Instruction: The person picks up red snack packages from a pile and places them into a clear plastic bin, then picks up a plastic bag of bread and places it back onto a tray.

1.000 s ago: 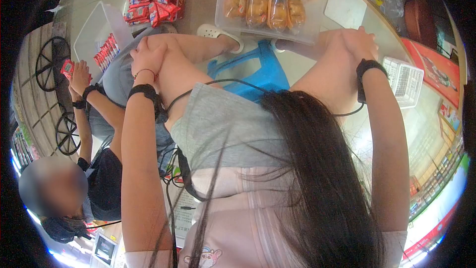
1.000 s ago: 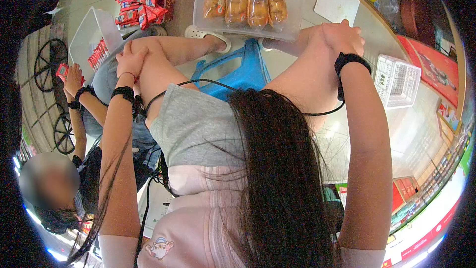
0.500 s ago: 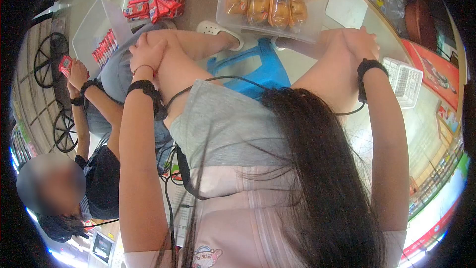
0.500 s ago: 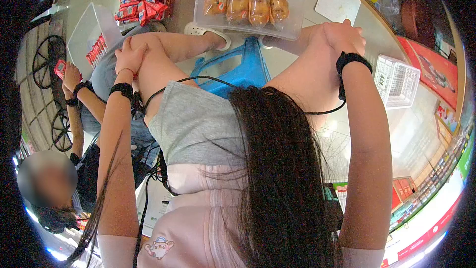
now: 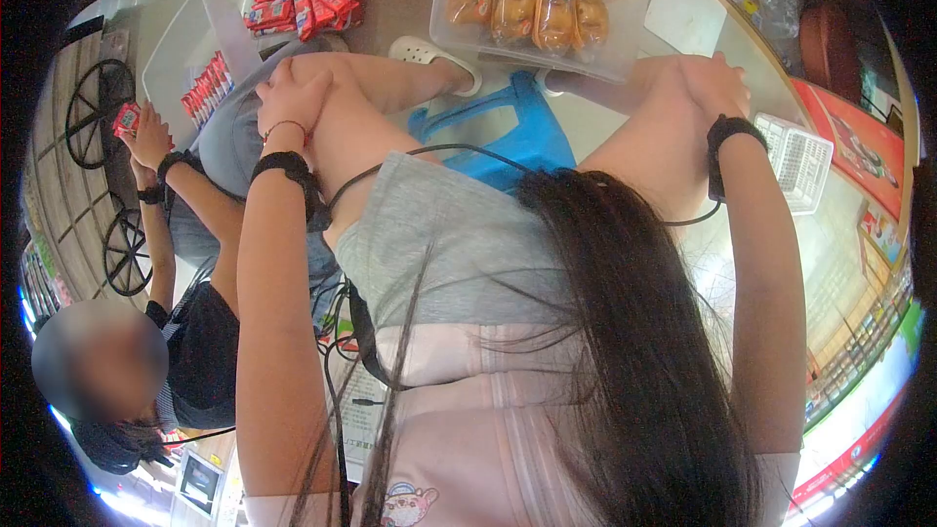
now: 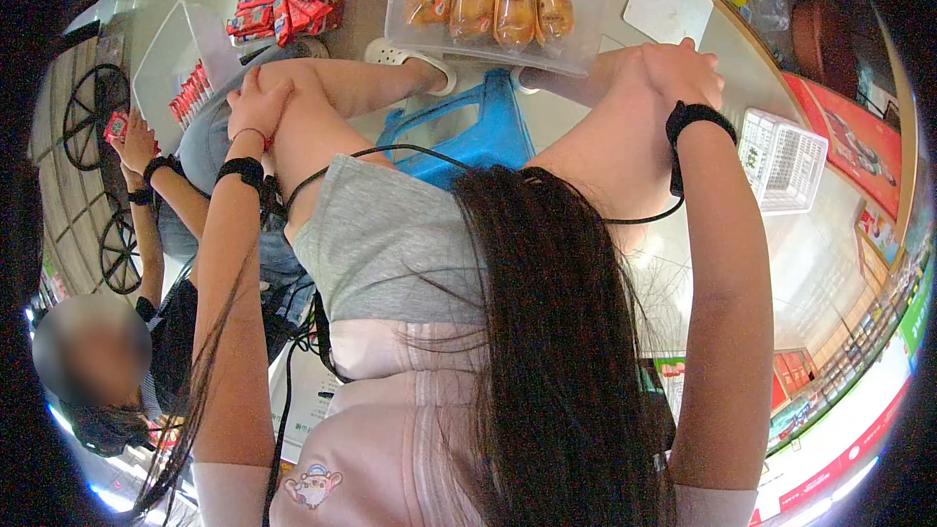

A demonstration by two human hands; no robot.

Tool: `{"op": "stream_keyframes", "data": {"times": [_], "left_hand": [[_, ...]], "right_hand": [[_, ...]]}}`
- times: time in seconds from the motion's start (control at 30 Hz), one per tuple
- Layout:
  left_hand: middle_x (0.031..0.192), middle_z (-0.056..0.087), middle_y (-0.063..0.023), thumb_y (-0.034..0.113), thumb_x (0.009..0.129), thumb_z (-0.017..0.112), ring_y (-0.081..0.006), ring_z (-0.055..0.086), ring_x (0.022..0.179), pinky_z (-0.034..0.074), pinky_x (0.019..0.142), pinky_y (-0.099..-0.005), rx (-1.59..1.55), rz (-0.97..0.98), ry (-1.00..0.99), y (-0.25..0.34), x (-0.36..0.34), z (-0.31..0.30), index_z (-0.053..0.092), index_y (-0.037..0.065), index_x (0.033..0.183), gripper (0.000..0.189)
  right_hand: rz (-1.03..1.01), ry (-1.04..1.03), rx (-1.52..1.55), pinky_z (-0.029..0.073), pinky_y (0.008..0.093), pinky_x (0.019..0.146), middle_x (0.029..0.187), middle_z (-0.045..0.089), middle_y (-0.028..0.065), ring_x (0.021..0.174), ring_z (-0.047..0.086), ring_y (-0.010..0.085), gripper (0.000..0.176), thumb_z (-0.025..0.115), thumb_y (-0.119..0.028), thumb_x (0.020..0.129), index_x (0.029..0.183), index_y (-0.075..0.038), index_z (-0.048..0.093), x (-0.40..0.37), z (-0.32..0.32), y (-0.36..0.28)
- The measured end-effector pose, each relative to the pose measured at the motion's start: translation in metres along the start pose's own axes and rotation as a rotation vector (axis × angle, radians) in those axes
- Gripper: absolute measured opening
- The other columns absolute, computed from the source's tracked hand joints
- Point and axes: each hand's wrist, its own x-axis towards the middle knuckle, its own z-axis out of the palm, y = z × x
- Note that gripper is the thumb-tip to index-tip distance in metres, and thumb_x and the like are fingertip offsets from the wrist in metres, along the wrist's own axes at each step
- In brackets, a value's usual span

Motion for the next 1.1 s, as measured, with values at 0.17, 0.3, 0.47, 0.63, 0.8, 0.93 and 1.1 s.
{"op": "stream_keyframes", "data": {"times": [0.17,0.3,0.47,0.63,0.8,0.93,1.1], "left_hand": [[0.138,0.033,-0.0205,0.057,0.068,0.058,-0.0380,0.044,0.121,0.039,0.099,-0.0445,-0.008,-0.007,-0.013,0.004,-0.004,-0.005,0.034,0.024,0.139,0.082],[0.138,0.034,-0.0207,0.058,0.068,0.058,-0.0381,0.045,0.120,0.039,0.099,-0.0445,-0.011,-0.008,-0.012,0.003,-0.004,-0.005,0.034,0.024,0.139,0.082],[0.137,0.035,-0.0212,0.058,0.068,0.057,-0.0382,0.045,0.121,0.038,0.099,-0.0447,0.006,-0.001,-0.013,0.005,-0.006,-0.007,0.034,0.023,0.140,0.083],[0.137,0.035,-0.0216,0.058,0.069,0.057,-0.0389,0.044,0.121,0.038,0.100,-0.0447,-0.006,0.013,-0.008,0.003,-0.003,-0.005,0.034,0.022,0.139,0.082],[0.138,0.034,-0.0218,0.055,0.071,0.058,-0.0403,0.043,0.121,0.038,0.100,-0.0456,0.003,0.035,-0.001,-0.003,0.004,0.003,0.034,0.022,0.139,0.080],[0.137,0.034,-0.0256,0.057,0.071,0.058,-0.0414,0.039,0.124,0.036,0.101,-0.0469,-0.024,0.001,-0.024,0.004,-0.008,-0.006,0.031,0.024,0.140,0.081],[0.137,0.034,-0.0243,0.053,0.071,0.059,-0.0416,0.043,0.120,0.038,0.099,-0.0459,-0.008,0.016,-0.030,0.011,-0.017,-0.017,0.033,0.018,0.139,0.081]], "right_hand": [[-0.034,-0.019,-0.033,0.035,0.0474,0.100,0.141,0.033,0.0168,0.126,0.035,0.0396,0.060,0.041,-0.043,0.081,0.132,-0.013,0.045,-0.007,-0.005,-0.002],[-0.054,-0.034,-0.045,0.033,0.0472,0.101,0.139,0.037,0.0122,0.128,0.033,0.0365,0.056,0.038,-0.041,0.083,0.130,-0.012,0.048,-0.017,-0.012,-0.006],[-0.075,-0.031,-0.032,0.034,0.0490,0.101,0.138,0.037,0.0175,0.126,0.036,0.0405,0.062,0.043,-0.044,0.079,0.132,-0.012,0.044,-0.009,-0.009,-0.001],[-0.033,0.024,-0.001,0.038,0.0494,0.097,0.134,0.039,0.0233,0.121,0.041,0.0434,0.066,0.046,-0.044,0.077,0.134,-0.010,0.041,0.003,0.002,0.002],[-0.020,0.016,0.024,0.036,0.0493,0.100,0.136,0.037,0.0221,0.123,0.039,0.0437,0.065,0.045,-0.042,0.077,0.134,-0.010,0.041,-0.002,-0.001,0.004],[-0.089,-0.056,-0.064,0.034,0.0486,0.102,0.139,0.035,0.0212,0.124,0.038,0.0436,0.065,0.045,-0.042,0.078,0.135,-0.011,0.040,-0.013,-0.012,-0.003],[-0.030,-0.012,-0.005,0.034,0.0487,0.102,0.140,0.033,0.0201,0.126,0.036,0.0414,0.065,0.046,-0.047,0.079,0.136,-0.015,0.040,0.009,0.001,0.003]]}}
